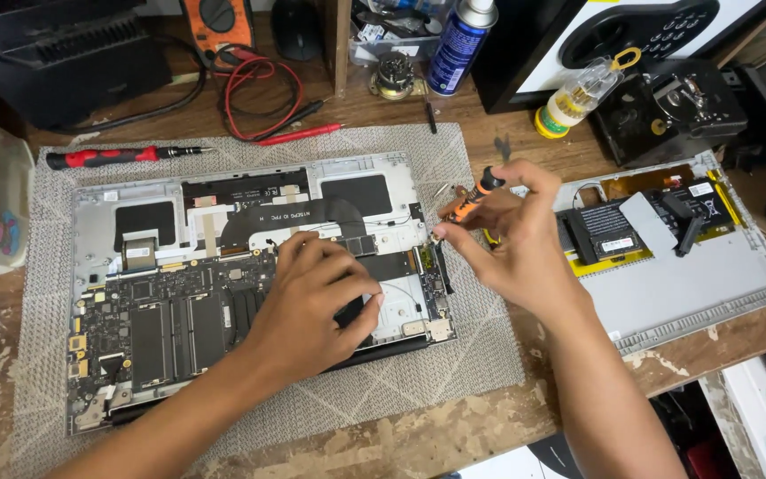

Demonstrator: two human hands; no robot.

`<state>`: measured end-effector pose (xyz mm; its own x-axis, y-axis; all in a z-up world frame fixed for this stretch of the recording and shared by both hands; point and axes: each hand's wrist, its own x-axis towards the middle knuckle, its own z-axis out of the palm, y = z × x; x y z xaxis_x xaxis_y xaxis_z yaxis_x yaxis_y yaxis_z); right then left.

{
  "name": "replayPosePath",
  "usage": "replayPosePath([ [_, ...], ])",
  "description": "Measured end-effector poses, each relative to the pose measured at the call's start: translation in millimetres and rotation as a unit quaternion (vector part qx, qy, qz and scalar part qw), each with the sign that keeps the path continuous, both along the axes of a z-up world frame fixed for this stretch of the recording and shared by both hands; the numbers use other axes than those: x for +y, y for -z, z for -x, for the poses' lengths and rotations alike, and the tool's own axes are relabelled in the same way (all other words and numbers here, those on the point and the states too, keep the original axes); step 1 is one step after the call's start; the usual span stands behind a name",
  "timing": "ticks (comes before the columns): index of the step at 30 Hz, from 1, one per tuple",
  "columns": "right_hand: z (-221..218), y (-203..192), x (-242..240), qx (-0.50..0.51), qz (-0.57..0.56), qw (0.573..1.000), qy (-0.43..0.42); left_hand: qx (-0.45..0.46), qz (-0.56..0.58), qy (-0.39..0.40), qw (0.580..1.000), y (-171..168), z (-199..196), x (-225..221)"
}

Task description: A person is disassembling a laptop, specifically removing screws from the cooling fan and motherboard area using a precision screwdriver.

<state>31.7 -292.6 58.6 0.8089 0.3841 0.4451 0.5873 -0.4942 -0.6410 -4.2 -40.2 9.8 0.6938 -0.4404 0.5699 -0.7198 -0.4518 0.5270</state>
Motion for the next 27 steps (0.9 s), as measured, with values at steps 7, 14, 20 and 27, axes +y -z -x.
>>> replayPosePath([
  [7,-2.8,5.6,-4.5,0.011,0.044,0.998,0.038,-0.022,-0.069,-0.002,0.997,-0.5,2.1,-0.5],
  [14,2.6,5.1,-13.8,0.026,0.081,0.996,-0.007,-0.007,-0.104,-0.008,0.994,-1.2,2.0,-0.7],
  [20,0.9,12.0,-18.1,0.003,0.102,0.995,-0.016,-0.020,-0.101,-0.021,0.995,-1.7,2.5,-1.3],
  [27,4.2,14.8,-18.3,0.004,0.091,0.996,0.006,-0.018,-0.102,-0.027,0.994,-0.9,2.6,-2.1],
])
